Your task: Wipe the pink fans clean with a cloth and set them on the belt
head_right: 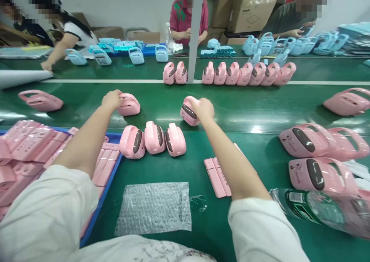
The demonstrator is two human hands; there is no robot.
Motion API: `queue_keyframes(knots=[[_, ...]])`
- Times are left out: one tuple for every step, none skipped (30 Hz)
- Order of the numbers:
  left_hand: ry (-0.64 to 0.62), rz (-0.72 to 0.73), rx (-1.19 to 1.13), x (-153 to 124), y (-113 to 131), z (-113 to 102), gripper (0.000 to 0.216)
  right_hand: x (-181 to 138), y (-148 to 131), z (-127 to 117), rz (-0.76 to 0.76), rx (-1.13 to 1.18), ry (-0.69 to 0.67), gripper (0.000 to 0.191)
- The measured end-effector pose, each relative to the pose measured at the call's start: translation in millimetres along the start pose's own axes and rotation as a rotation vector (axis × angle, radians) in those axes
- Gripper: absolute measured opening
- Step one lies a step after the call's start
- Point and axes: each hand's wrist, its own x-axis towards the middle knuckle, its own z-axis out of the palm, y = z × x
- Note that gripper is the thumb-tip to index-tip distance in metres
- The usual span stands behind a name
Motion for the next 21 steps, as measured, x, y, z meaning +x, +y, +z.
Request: queue_keyframes(knots=[[0.014,0.01,-0.014,-3,-1,-2,0.053,7,-5,11,0.009,-0.029,-0.032,0.046],[0.028,0.028,-0.028,-8,-1,-6,0.051,12,-9,20,0.016,-0.054,-0.058,0.045],[0.043,0.051,-0.041,-14,-2,-11,0.05,15,-12,26,0.019,-0.075,-0.078,0.044],[0.061,0.071,-0.053,-23,-3,-19,0.05,17,-14,28,0.018,-0.097,-0.093,0.045],[0.087,0.1,-0.062,-33,-4,-28,0.05,17,-16,26,0.014,-0.117,-0.097,0.047],[0.125,0.132,-0.067,-44,-5,-37,0.051,16,-16,19,0.011,-0.135,-0.088,0.051],[0.185,0.168,-0.072,-56,-5,-47,0.052,13,-16,8,0.003,-0.155,-0.065,0.053],[0.26,0.229,-0.074,-68,-6,-58,0.054,8,-14,-6,-0.008,-0.177,-0.031,0.055],[0.359,0.286,-0.083,-82,-7,-67,0.056,-1,-11,-22,-0.023,-0.201,0.001,0.056],[0.463,0.353,-0.098,-96,-7,-76,0.056,-14,-6,-39,-0.046,-0.227,0.017,0.055],[0.56,0.423,-0.122,-111,-7,-84,0.054,-31,1,-54,-0.072,-0.259,0.008,0.052],[0.639,0.492,-0.154,-126,-8,-90,0.05,-53,10,-68,-0.098,-0.295,-0.038,0.05],[0.7,0.567,-0.192,-143,-8,-94,0.045,-79,20,-78,-0.129,-0.346,-0.132,0.048],[0.74,0.641,-0.236,-160,-8,-95,0.04,-106,30,-84,-0.148,-0.443,-0.236,0.045],[0.748,0.716,-0.282,-178,-8,-94,0.034,-135,41,-87,-0.157,-0.562,-0.355,0.042],[0.721,0.792,-0.322,-196,-9,-91,0.029,-162,51,-87,-0.151,-0.693,-0.444,0.039],[0.676,0.854,-0.362,-214,-9,-86,0.025,-186,61,-84,-0.14,-0.738,-0.477,0.035],[0.613,0.91,-0.4,-230,-10,-79,0.021,-207,68,-80,-0.123,-0.776,-0.472,0.033],[0.535,0.954,-0.434,-246,-11,-71,0.018,-223,75,-76,-0.106,-0.804,-0.459,0.032],[0.458,0.988,-0.46,-261,-12,-61,0.015,-235,79,-72,-0.09,-0.815,-0.437,0.032],[0.397,1.011,-0.481,-275,-14,-50,0.012,-243,82,-69,-0.078,-0.828,-0.418,0.032]])
